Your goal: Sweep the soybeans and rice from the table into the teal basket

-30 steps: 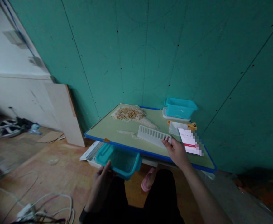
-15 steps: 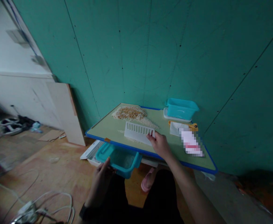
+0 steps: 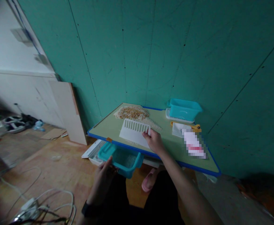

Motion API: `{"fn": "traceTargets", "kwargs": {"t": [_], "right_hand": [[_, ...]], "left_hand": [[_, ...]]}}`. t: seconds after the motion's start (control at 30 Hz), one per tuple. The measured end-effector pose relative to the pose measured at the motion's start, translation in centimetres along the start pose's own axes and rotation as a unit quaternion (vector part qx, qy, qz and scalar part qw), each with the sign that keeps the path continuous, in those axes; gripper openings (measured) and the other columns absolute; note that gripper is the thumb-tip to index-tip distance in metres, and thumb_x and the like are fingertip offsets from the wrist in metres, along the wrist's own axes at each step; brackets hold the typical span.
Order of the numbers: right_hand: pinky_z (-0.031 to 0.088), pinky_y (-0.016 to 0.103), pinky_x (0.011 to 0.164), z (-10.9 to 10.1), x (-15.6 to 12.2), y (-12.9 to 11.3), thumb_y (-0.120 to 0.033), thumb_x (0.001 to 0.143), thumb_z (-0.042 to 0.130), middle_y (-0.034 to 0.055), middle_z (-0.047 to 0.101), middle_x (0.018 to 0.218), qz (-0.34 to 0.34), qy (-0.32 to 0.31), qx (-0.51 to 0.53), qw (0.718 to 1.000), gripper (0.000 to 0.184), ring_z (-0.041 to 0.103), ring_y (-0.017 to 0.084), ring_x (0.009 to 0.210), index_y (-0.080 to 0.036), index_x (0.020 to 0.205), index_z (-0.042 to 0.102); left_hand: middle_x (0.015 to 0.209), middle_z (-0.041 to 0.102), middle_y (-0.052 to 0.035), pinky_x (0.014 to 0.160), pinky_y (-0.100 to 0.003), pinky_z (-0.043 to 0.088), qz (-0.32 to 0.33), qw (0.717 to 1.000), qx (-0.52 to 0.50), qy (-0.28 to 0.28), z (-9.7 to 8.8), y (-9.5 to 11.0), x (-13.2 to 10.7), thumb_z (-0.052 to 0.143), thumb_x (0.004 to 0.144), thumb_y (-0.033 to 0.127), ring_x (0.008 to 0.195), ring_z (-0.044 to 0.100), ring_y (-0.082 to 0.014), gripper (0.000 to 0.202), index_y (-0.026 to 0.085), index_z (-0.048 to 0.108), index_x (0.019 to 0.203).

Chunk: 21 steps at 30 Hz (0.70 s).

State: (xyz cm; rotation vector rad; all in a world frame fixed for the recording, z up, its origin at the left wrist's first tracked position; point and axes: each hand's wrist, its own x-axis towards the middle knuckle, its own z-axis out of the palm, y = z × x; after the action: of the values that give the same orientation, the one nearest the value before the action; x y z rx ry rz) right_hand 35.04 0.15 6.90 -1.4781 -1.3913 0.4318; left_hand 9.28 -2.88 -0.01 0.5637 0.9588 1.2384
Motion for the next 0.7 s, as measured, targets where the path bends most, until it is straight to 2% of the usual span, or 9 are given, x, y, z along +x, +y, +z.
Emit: {"fn": "traceTargets", "kwargs": {"t": [0.13, 0.37, 0.6, 0.7], "right_hand": [[0.042, 0.031, 0.063, 1.3, -0.3, -0.6, -0.056, 0.082, 0.061, 0.0040, 0.066, 0.070, 0.003, -0.010, 0.014, 1.000, 0.035, 0.057, 0.021, 0.068, -0.021, 0.080, 0.065], [0.041, 0.030, 0.062, 2.8, -0.1, -1.5, -0.055, 0.081, 0.063, 0.0025, 0.064, 0.068, 0.004, -0.018, 0.027, 0.999, 0.035, 0.054, 0.020, 0.066, -0.020, 0.077, 0.064], [0.044, 0.030, 0.061, 2.9, 0.5, -1.0, -0.060, 0.075, 0.069, 0.0029, 0.065, 0.070, 0.050, -0.035, 0.129, 0.990, 0.040, 0.057, 0.021, 0.071, -0.020, 0.076, 0.064], [0.043, 0.030, 0.061, 2.4, 0.6, -0.6, -0.060, 0.074, 0.070, 0.0026, 0.065, 0.070, 0.067, -0.029, 0.149, 0.986, 0.041, 0.057, 0.021, 0.070, -0.020, 0.075, 0.063]], "left_hand": [[0.044, 0.059, 0.0015, 0.044, -0.023, 0.046, 0.000, 1.000, -0.016, 0.007, 0.2, 0.1, -0.1, 0.094, 0.054, 0.052, 0.042, 0.061, -0.0144, 0.050, 0.018, 0.058, 0.049], [0.043, 0.060, -0.0003, 0.047, -0.027, 0.050, 0.001, 1.000, -0.017, 0.003, 0.0, -0.2, 0.2, 0.093, 0.056, 0.053, 0.049, 0.067, -0.0197, 0.048, 0.020, 0.058, 0.050], [0.046, 0.062, -0.0012, 0.048, -0.028, 0.052, 0.000, 1.000, 0.002, 0.003, -0.2, -0.2, 0.1, 0.090, 0.060, 0.054, 0.046, 0.066, -0.0190, 0.047, 0.021, 0.058, 0.053], [0.045, 0.062, -0.0023, 0.048, -0.029, 0.052, 0.035, 0.998, 0.051, 0.001, -0.2, 0.0, 0.0, 0.084, 0.067, 0.056, 0.044, 0.065, -0.0192, 0.046, 0.021, 0.057, 0.052]]}}
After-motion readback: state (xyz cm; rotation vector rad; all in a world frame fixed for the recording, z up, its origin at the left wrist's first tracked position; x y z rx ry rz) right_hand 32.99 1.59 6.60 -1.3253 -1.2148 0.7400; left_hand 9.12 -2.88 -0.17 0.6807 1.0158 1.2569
